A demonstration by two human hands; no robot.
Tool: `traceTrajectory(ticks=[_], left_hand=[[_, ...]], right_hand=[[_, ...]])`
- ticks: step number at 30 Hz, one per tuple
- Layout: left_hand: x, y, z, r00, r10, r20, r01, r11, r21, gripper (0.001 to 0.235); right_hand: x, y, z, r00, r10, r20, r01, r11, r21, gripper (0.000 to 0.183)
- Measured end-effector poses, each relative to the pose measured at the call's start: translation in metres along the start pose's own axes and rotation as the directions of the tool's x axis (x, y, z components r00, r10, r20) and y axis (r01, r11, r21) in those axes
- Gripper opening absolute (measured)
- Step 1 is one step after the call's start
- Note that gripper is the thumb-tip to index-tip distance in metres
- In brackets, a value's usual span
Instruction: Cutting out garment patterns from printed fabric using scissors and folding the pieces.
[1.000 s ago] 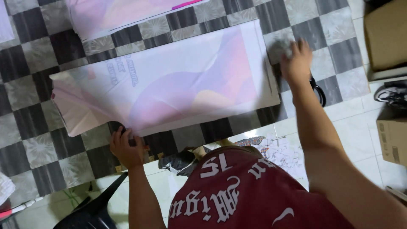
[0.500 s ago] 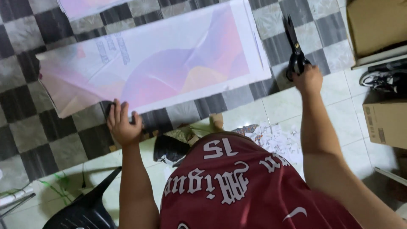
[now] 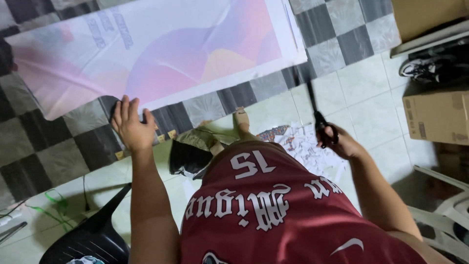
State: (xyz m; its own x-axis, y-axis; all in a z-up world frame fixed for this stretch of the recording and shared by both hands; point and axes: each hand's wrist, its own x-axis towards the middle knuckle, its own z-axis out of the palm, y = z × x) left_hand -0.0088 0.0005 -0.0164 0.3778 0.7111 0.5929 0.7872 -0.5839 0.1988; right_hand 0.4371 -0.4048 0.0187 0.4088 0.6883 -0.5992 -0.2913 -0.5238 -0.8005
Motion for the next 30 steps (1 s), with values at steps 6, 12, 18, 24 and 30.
traceTrajectory(ticks=[6, 12, 18, 24, 30], left_hand=[[0.003, 0.0, 0.001, 1.0, 0.016, -0.027, -0.017, 1.0, -0.014, 0.037], [0.003, 0.002, 0.0, 1.0, 0.004, -0.028, -0.004, 1.0, -0.004, 0.035], [0.003, 0.002, -0.001, 1.0, 0.009, -0.019, -0.009, 1.0, 0.005, 0.037], [0.002, 0.002, 0.0, 1.0, 0.015, -0.019, -0.015, 1.0, 0.007, 0.038], [0.002, 0.003, -0.002, 1.0, -0.017, 0.015, 0.017, 1.0, 0.007, 0.037]], right_hand=[[0.011, -0.004, 0.031, 1.0, 0.022, 0.014, -0.023, 0.995, 0.098, 0.054], [0.038, -0.025, 0.042, 0.999, -0.039, 0.016, 0.037, 0.994, 0.101, 0.053], [0.04, -0.051, 0.057, 1.0, -0.016, 0.013, 0.016, 0.999, 0.031, 0.055], [0.053, -0.049, 0.06, 0.999, -0.034, -0.015, 0.034, 0.999, 0.031, 0.051], [0.057, -0.045, 0.066, 0.995, -0.05, -0.092, 0.051, 0.999, 0.002, 0.044]])
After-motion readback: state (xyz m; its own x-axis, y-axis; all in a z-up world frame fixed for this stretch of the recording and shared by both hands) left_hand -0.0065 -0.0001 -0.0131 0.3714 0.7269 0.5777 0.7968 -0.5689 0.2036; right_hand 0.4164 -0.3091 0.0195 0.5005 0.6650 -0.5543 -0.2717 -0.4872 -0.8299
